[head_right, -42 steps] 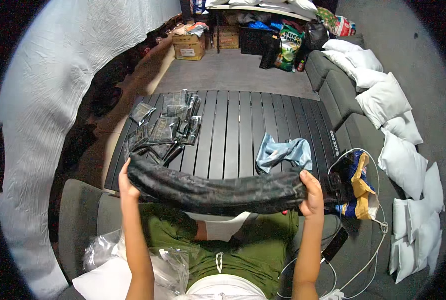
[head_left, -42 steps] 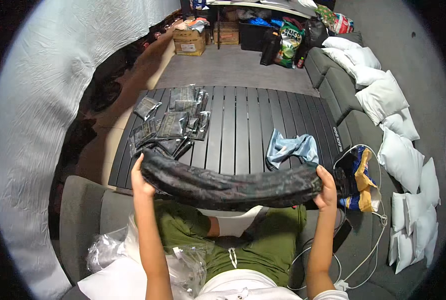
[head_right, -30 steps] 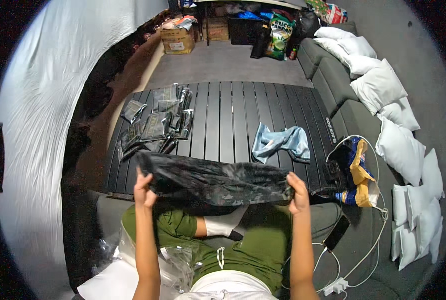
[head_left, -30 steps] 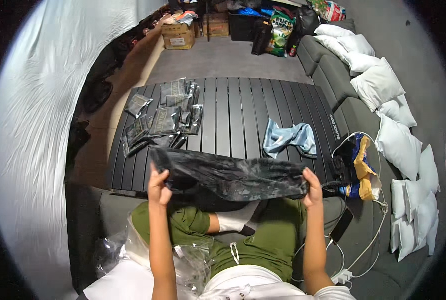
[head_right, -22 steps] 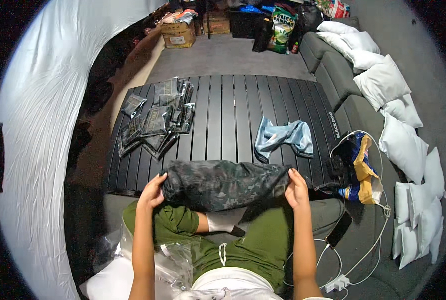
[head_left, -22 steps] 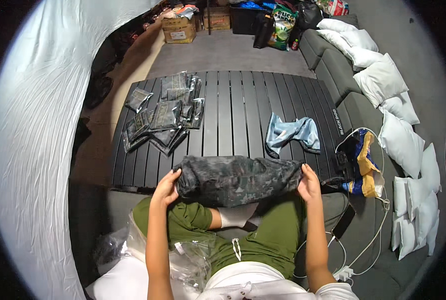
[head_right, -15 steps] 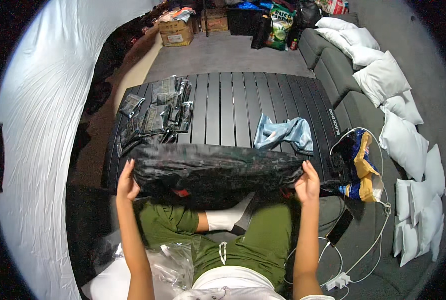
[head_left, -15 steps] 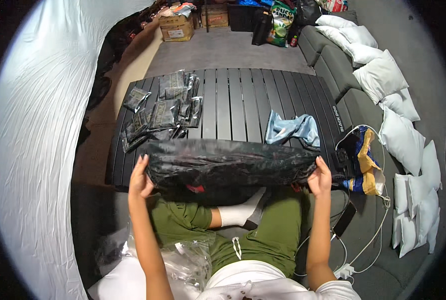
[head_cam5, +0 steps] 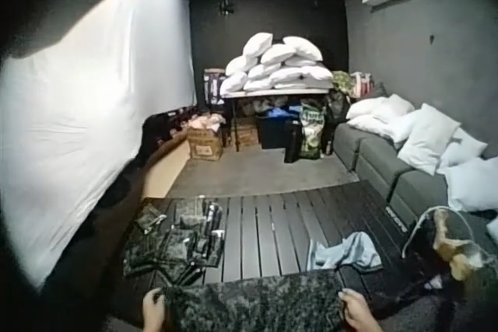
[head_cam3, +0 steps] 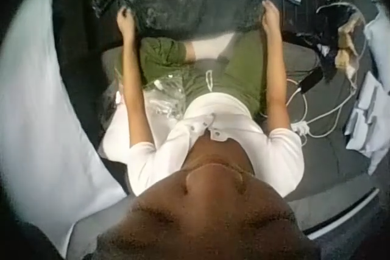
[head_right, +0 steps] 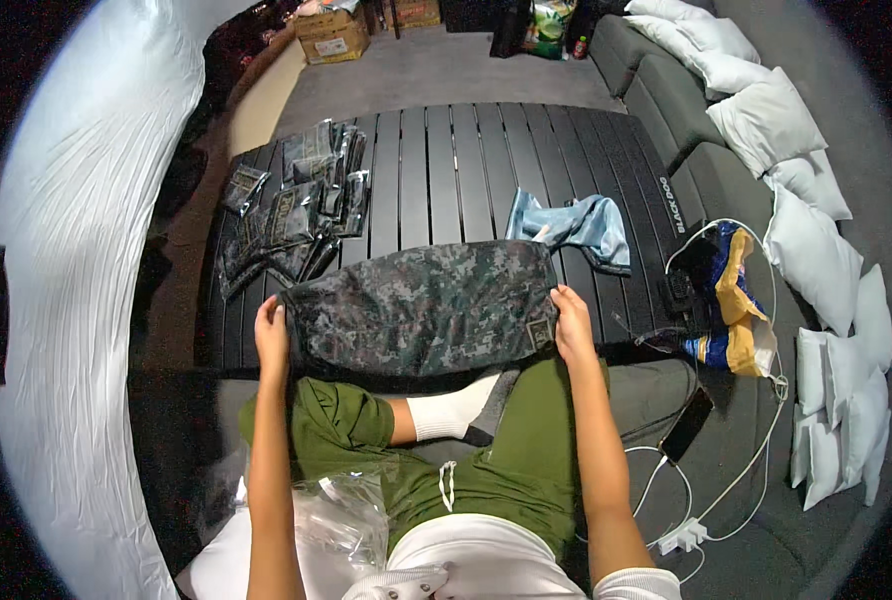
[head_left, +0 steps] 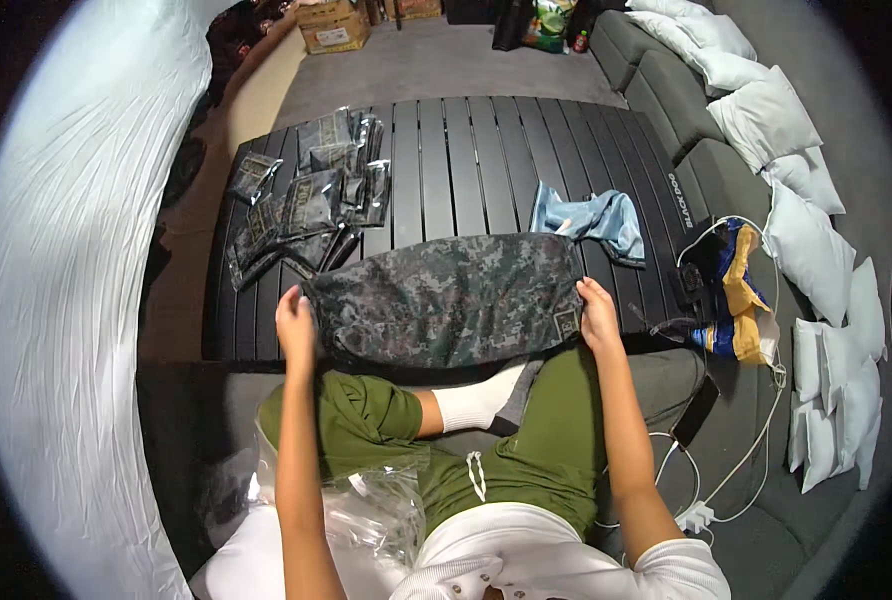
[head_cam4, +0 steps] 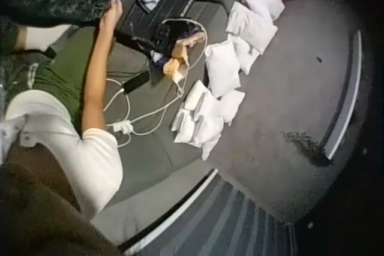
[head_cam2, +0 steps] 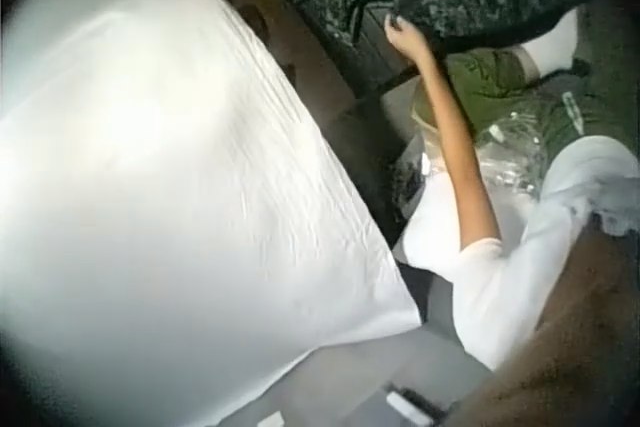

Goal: Trimming loose threads from a camouflage textile pouch with scissors and folding it on a table.

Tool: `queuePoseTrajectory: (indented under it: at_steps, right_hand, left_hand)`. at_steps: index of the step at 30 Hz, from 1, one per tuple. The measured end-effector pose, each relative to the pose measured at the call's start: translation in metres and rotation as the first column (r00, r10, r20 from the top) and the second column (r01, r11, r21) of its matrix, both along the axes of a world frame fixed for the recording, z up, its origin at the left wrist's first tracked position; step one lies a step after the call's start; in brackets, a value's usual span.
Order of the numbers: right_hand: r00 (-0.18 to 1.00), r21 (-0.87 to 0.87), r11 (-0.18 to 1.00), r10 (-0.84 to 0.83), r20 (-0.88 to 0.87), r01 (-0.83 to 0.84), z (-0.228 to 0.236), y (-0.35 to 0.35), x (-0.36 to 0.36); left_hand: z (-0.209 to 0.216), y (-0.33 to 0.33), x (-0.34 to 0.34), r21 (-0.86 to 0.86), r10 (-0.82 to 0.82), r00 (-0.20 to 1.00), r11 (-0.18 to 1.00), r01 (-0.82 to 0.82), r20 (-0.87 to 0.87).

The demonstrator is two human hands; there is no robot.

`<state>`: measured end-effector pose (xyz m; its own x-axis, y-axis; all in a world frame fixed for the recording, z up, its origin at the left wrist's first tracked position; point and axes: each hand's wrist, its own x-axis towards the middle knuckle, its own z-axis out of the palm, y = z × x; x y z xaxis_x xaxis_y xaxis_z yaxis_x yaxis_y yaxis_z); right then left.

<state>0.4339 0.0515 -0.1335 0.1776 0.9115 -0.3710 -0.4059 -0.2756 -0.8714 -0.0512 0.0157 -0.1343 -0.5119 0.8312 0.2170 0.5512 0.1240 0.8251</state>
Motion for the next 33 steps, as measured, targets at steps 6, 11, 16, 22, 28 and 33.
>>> queuePoseTrajectory:
  at_steps: [6, 11, 16, 22, 28, 33]
  right_hand:
    - [0.979, 0.058, 0.998, -0.024, 0.201, 0.012, -0.012, -0.009, 0.031]
    - [0.958, 0.045, 0.999, 0.014, 0.288, -0.028, 0.005, -0.015, 0.019]
    - [0.911, 0.043, 0.997, 0.033, 0.412, -0.056, 0.0, -0.026, 0.029]
    - [0.848, 0.128, 0.992, -0.078, 0.524, 0.012, 0.008, -0.034, 0.032]
    - [0.433, 0.05, 0.994, -0.005, 0.902, -0.092, 0.007, -0.063, 0.039]
    - [0.16, 0.051, 0.987, -0.027, 0.987, -0.151, 0.018, -0.073, 0.028]
  left_hand:
    - [0.068, 0.016, 0.187, -0.168, -0.723, 0.691, 0.682, 0.712, -0.007]
    - [0.025, 0.038, 0.253, -0.166, -0.577, 0.791, 0.816, 0.553, -0.204]
    - [0.013, 0.052, 0.287, -0.163, -0.495, 0.82, 0.869, 0.468, -0.287]
    - [-0.001, 0.05, 0.286, -0.169, -0.576, 0.785, 0.818, 0.55, -0.23]
    - [0.003, 0.045, 0.273, -0.119, -0.768, 0.633, 0.64, 0.759, -0.097]
    - [0.004, 0.039, 0.28, -0.14, -0.787, 0.569, 0.608, 0.782, -0.241]
